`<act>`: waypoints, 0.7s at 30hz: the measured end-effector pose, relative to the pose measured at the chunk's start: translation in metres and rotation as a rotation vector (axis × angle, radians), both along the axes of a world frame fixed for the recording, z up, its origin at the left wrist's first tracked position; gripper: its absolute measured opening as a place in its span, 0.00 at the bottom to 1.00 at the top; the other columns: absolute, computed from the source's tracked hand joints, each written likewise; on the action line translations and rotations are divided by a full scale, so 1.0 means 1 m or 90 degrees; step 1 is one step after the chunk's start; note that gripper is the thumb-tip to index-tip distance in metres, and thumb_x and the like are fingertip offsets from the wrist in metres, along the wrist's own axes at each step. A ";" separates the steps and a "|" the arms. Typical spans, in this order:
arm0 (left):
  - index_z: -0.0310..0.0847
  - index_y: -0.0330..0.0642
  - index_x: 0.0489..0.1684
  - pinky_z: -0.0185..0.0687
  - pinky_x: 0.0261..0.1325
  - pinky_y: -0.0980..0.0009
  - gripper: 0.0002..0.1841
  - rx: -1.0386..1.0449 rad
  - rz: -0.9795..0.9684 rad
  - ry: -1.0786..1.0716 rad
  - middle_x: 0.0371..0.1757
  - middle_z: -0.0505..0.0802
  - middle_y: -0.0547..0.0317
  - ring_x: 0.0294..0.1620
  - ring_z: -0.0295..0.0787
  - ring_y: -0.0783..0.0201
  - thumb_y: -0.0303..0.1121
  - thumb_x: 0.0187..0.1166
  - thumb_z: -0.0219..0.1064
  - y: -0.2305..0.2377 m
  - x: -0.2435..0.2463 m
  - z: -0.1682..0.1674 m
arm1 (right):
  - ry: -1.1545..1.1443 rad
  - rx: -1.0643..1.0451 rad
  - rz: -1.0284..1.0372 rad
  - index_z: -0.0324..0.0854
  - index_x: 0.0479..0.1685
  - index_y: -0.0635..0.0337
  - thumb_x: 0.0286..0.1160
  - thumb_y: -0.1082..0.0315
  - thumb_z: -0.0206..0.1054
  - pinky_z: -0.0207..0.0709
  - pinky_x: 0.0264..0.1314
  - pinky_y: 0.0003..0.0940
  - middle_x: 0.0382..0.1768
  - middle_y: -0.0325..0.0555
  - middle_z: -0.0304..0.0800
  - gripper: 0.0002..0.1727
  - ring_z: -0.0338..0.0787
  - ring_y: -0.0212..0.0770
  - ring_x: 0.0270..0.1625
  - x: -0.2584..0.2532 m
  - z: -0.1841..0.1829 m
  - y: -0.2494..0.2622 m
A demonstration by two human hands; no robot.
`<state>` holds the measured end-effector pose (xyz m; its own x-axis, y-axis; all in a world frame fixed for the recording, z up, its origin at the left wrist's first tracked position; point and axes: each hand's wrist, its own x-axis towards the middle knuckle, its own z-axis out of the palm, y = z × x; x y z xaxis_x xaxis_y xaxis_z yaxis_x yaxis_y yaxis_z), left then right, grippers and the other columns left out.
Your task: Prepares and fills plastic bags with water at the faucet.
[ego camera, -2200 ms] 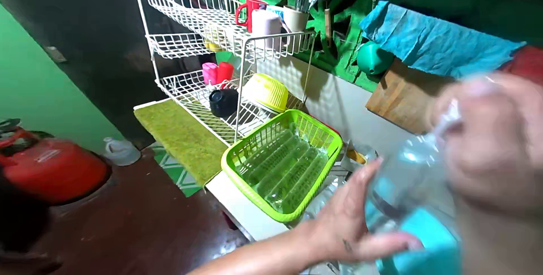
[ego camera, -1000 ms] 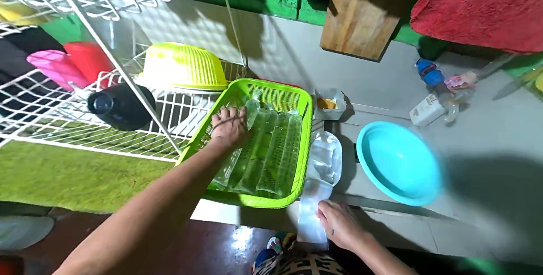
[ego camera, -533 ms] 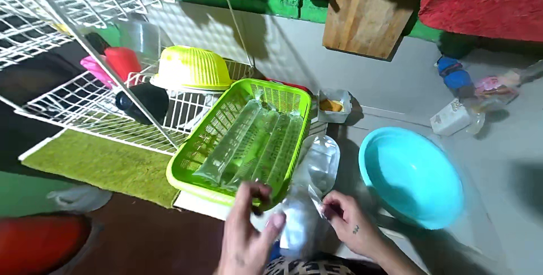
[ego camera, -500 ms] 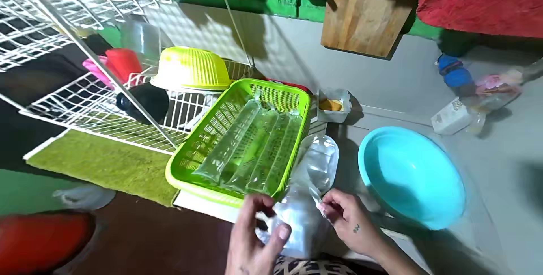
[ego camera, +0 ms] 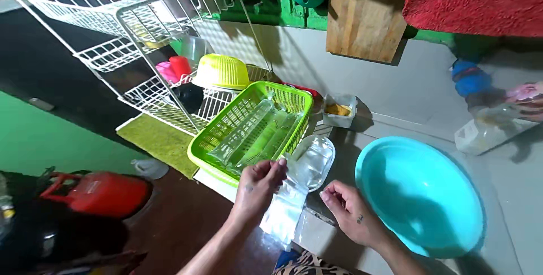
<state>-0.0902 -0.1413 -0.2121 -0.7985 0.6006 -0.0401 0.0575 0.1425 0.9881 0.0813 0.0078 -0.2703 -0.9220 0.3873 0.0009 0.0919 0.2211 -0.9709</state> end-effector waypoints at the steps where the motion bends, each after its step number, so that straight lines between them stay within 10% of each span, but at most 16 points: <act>1: 0.86 0.41 0.27 0.79 0.30 0.77 0.14 -0.006 0.005 0.003 0.24 0.89 0.62 0.23 0.82 0.72 0.33 0.87 0.63 0.008 -0.002 0.009 | 0.000 0.005 0.006 0.84 0.42 0.64 0.87 0.59 0.60 0.72 0.32 0.19 0.26 0.38 0.80 0.16 0.78 0.24 0.27 0.004 -0.002 0.002; 21: 0.82 0.50 0.32 0.77 0.27 0.80 0.15 0.269 -0.043 0.067 0.24 0.84 0.71 0.23 0.79 0.76 0.44 0.91 0.59 0.196 -0.010 0.175 | 0.217 0.081 -0.216 0.85 0.44 0.52 0.90 0.53 0.57 0.79 0.32 0.18 0.29 0.27 0.85 0.16 0.83 0.21 0.29 0.110 0.024 0.114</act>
<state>-0.1002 0.0552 -0.0373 -0.7438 0.5975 0.2997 0.1568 -0.2800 0.9471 0.1908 0.1217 -0.2462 -0.6824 0.6430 0.3476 -0.1392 0.3525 -0.9254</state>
